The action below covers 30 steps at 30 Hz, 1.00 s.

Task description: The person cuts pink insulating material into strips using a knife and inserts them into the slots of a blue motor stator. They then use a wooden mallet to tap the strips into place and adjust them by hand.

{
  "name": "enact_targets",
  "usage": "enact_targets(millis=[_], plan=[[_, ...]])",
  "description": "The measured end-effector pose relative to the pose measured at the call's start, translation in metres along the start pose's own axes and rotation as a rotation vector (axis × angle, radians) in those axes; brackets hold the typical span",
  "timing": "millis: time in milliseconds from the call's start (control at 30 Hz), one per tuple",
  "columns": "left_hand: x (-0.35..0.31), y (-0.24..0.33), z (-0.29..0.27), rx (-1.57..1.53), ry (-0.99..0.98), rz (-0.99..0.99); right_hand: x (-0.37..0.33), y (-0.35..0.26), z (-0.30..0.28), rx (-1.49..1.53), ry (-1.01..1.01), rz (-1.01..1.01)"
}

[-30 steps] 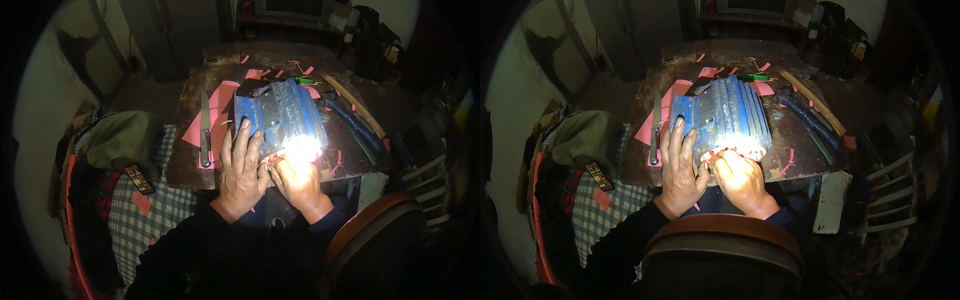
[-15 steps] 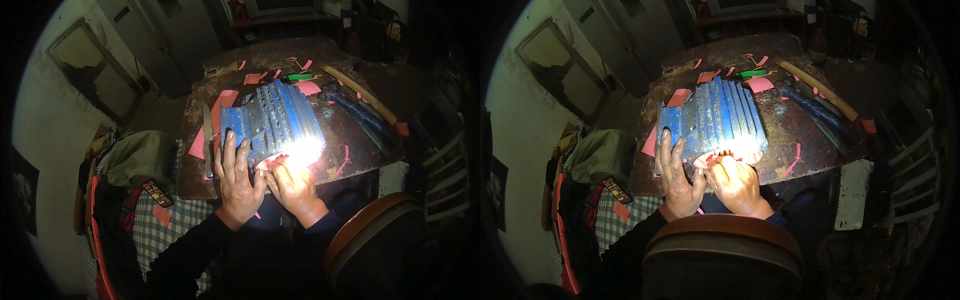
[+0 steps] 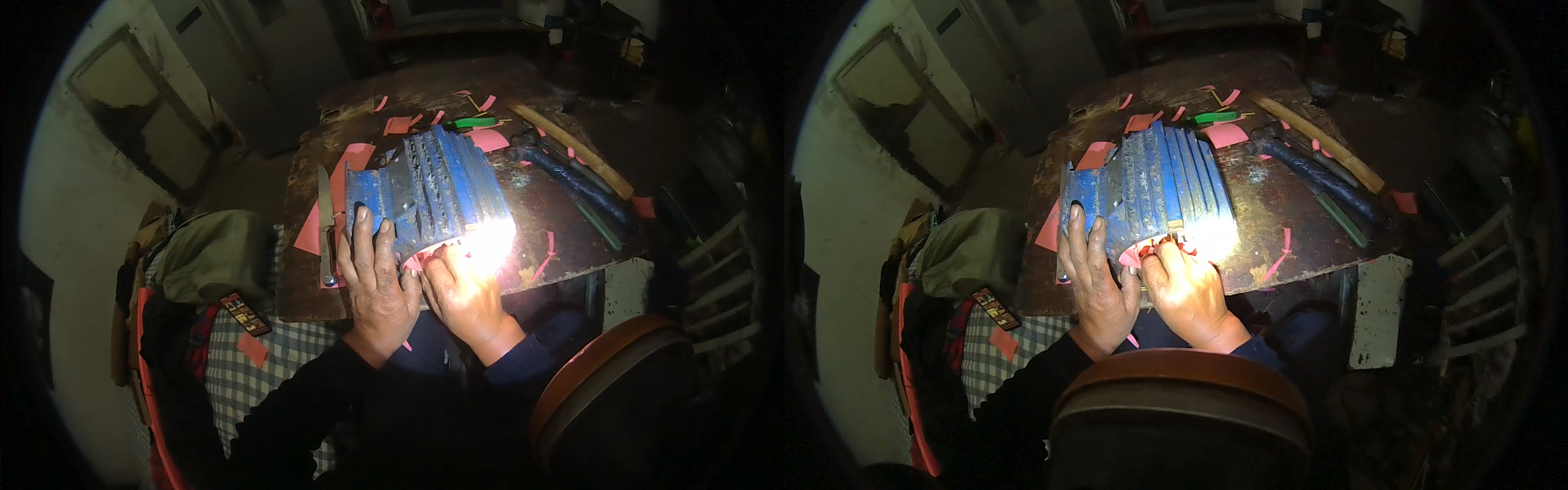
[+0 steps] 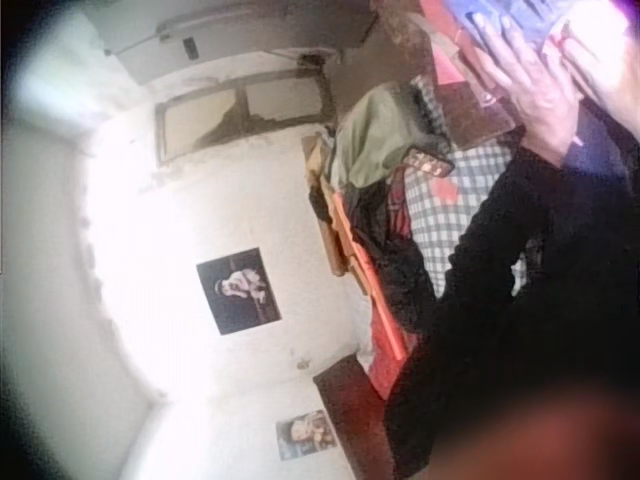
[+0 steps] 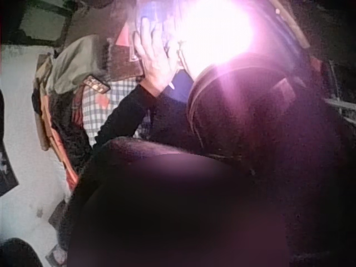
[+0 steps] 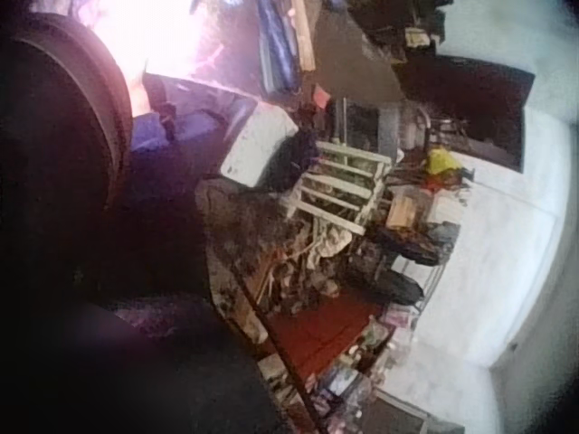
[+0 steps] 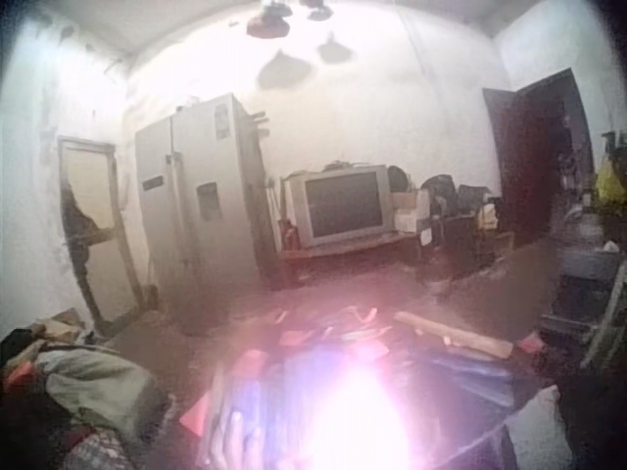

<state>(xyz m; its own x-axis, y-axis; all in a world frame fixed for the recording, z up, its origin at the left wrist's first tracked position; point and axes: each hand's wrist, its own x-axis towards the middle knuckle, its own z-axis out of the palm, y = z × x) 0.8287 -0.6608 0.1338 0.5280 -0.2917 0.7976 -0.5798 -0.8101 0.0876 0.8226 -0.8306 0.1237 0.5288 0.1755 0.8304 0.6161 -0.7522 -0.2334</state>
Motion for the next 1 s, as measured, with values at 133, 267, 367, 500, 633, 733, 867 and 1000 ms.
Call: enact_targets(millis=[133, 267, 367, 500, 633, 733, 867, 1000], plan=[[-0.001, -0.002, -0.004, -0.048, -0.026, -0.006, -0.001, -0.003, -0.017, 0.062, -0.031, 0.018], [0.000, -0.005, -0.008, -0.096, -0.033, -0.003, -0.023, -0.015, -0.050, 0.124, -0.074, 0.131], [-0.001, -0.002, -0.014, -0.112, -0.067, -0.020, -0.051, -0.022, -0.077, 0.149, -0.118, 0.305], [-0.005, 0.007, -0.026, -0.086, -0.108, -0.051, -0.091, -0.026, -0.099, 0.159, -0.177, 0.511], [-0.008, 0.015, -0.039, -0.076, -0.080, -0.027, -0.119, -0.031, -0.105, 0.194, -0.255, 0.665], [-0.009, 0.020, -0.049, -0.126, 0.001, 0.049, -0.128, -0.036, -0.103, 0.194, -0.268, 0.666], [-0.010, 0.035, -0.056, -0.322, -0.035, 0.178, -0.131, -0.042, -0.099, 0.200, -0.292, 0.649], [-0.008, 0.053, -0.047, -0.478, -0.313, 0.133, -0.134, -0.042, -0.101, 0.170, -0.260, 0.552]])
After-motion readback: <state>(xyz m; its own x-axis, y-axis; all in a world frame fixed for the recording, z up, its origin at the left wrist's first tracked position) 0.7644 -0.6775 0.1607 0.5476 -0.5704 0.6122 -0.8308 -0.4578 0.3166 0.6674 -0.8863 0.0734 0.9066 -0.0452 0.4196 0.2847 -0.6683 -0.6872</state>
